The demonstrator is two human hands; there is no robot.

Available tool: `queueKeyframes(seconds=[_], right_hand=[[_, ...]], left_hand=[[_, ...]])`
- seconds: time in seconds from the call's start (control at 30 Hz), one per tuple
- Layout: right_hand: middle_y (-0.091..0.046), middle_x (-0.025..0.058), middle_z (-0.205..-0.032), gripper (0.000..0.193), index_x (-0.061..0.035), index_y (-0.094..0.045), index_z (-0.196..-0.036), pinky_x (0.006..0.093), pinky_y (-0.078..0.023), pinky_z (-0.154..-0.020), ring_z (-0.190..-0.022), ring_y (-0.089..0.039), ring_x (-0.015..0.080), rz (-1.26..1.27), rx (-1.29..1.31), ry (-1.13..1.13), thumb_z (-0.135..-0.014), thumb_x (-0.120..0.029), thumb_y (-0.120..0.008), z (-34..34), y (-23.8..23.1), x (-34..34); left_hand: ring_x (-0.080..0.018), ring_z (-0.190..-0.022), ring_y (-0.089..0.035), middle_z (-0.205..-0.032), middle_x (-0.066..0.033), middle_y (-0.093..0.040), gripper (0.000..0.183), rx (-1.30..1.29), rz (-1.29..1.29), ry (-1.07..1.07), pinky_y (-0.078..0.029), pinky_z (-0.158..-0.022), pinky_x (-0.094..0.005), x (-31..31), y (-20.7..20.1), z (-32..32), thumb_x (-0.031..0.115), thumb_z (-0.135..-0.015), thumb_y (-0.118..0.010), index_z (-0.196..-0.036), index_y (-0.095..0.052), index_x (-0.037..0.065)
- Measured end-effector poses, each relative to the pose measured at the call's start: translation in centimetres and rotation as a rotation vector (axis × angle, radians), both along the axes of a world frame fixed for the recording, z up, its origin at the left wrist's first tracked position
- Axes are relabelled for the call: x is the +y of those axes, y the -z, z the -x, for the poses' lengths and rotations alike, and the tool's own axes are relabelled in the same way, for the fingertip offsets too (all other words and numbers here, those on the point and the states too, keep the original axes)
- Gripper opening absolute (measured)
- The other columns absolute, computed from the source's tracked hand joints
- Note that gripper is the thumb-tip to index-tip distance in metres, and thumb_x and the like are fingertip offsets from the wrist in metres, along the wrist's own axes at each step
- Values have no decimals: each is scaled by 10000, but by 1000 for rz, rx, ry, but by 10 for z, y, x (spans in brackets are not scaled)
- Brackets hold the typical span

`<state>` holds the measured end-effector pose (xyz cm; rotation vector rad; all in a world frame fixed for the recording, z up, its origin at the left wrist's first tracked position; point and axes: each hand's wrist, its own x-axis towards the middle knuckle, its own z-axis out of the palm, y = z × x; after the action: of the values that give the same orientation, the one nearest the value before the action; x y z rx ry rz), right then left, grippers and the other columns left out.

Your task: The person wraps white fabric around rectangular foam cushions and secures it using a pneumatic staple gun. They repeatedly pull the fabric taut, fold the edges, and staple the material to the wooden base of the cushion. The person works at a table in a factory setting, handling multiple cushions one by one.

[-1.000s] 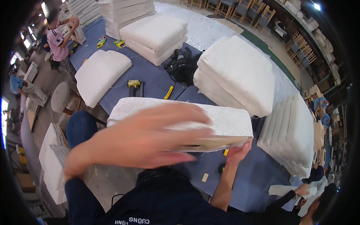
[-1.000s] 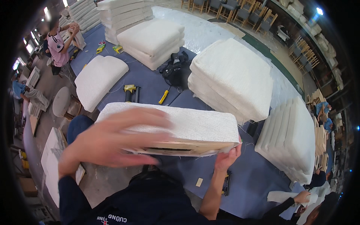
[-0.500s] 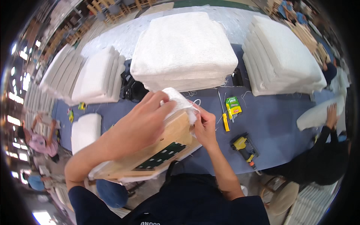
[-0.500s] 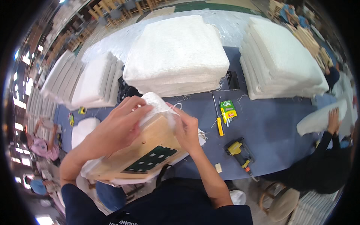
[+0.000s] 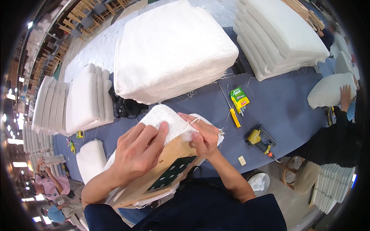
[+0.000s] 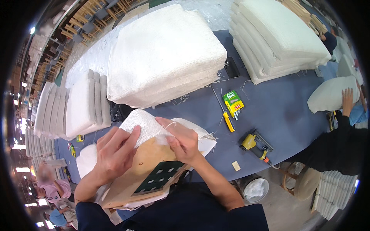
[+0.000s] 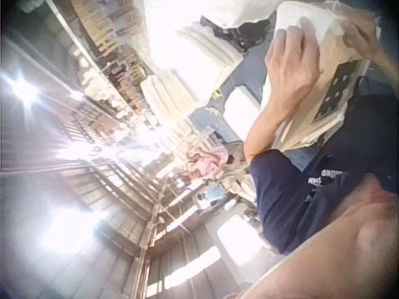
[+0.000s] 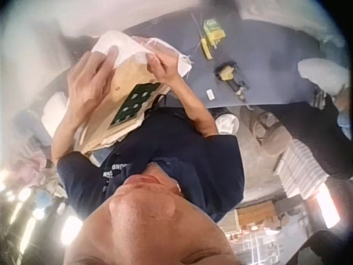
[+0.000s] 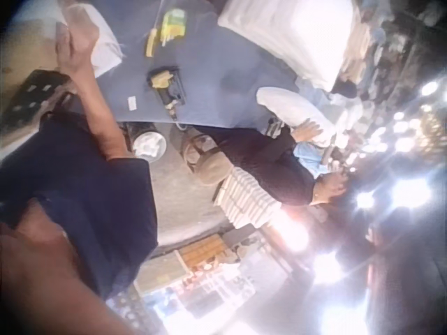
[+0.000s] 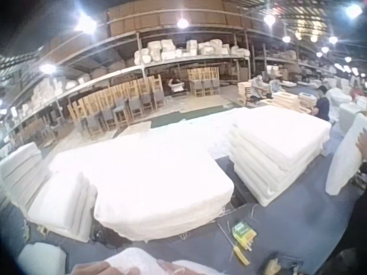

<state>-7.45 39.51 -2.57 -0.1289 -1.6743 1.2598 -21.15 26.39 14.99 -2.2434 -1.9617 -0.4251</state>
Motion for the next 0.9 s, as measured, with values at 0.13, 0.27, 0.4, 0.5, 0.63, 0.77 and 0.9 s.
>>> queueKeyframes(seconds=[0.13, 0.27, 0.4, 0.5, 0.63, 0.77, 0.9], right_hand=[[-583, 192, -1468, 749, 32, -468, -1511, 352, -475, -1028, -1255, -620, 280, 440, -101, -593, -1052, -551, -361, -4, -46, 28], [-438, 232, -1577, 1043, 36, -304, -1597, 409, -351, -1174, -1411, -481, 305, 500, -131, -809, -964, -793, -321, 26, -66, 37], [-441, 246, -1563, 1119, 46, -302, -1595, 427, -350, -1171, -1393, -488, 320, 486, -202, -774, -926, -849, -353, 22, -53, 22], [-427, 238, -1588, 966, 43, -345, -1578, 427, -290, -1205, -1460, -426, 351, 399, -61, -816, -964, -694, -458, 26, -39, 30], [-494, 280, -1526, 841, 61, -543, -1447, 487, -357, -1168, -1422, -476, 420, 172, 135, -681, -844, -494, -733, 32, -27, 36], [-694, 235, -1291, 462, 23, -736, -1215, 556, -495, -1061, -1246, -627, 473, 43, 230, -433, -787, -138, -799, 38, -24, 32], [-755, 156, -1178, 279, -25, -768, -1086, 502, -571, -1001, -1154, -701, 370, -99, 167, -258, -809, -50, -787, 36, -28, 31]], left_hand=[[-323, -931, -647, -1039, -163, -636, 478, 26, -114, -55, -541, -769, -420, 3, -3, -7, -28, -660, -733, -1135, -683, -65], [-361, -1026, -660, -1189, -207, -647, 488, 22, -117, -20, -557, -844, -452, 3, 0, -10, -20, -641, -733, -1122, -680, -74], [-369, -1033, -661, -1199, -213, -654, 529, -73, -14, -63, -565, -856, -456, 3, -4, -16, 1, -593, -739, -1112, -683, -86], [-375, -1031, -670, -1181, -208, -671, 555, -93, -11, -83, -574, -844, -438, 9, -3, -14, -4, -563, -736, -1113, -700, -72], [-356, -1020, -674, -1083, -198, -698, 460, -78, -47, -131, -586, -775, -436, 15, 5, -11, 46, -564, -756, -1010, -731, -65], [-326, -920, -690, -1005, -181, -718, 370, 68, -10, -71, -605, -725, -430, 21, 1, 1, 54, -597, -760, -957, -760, -34], [-312, -858, -694, -976, -173, -739, 262, 81, -84, -22, -625, -745, -414, 21, 12, 8, 29, -610, -771, -867, -780, -21]])
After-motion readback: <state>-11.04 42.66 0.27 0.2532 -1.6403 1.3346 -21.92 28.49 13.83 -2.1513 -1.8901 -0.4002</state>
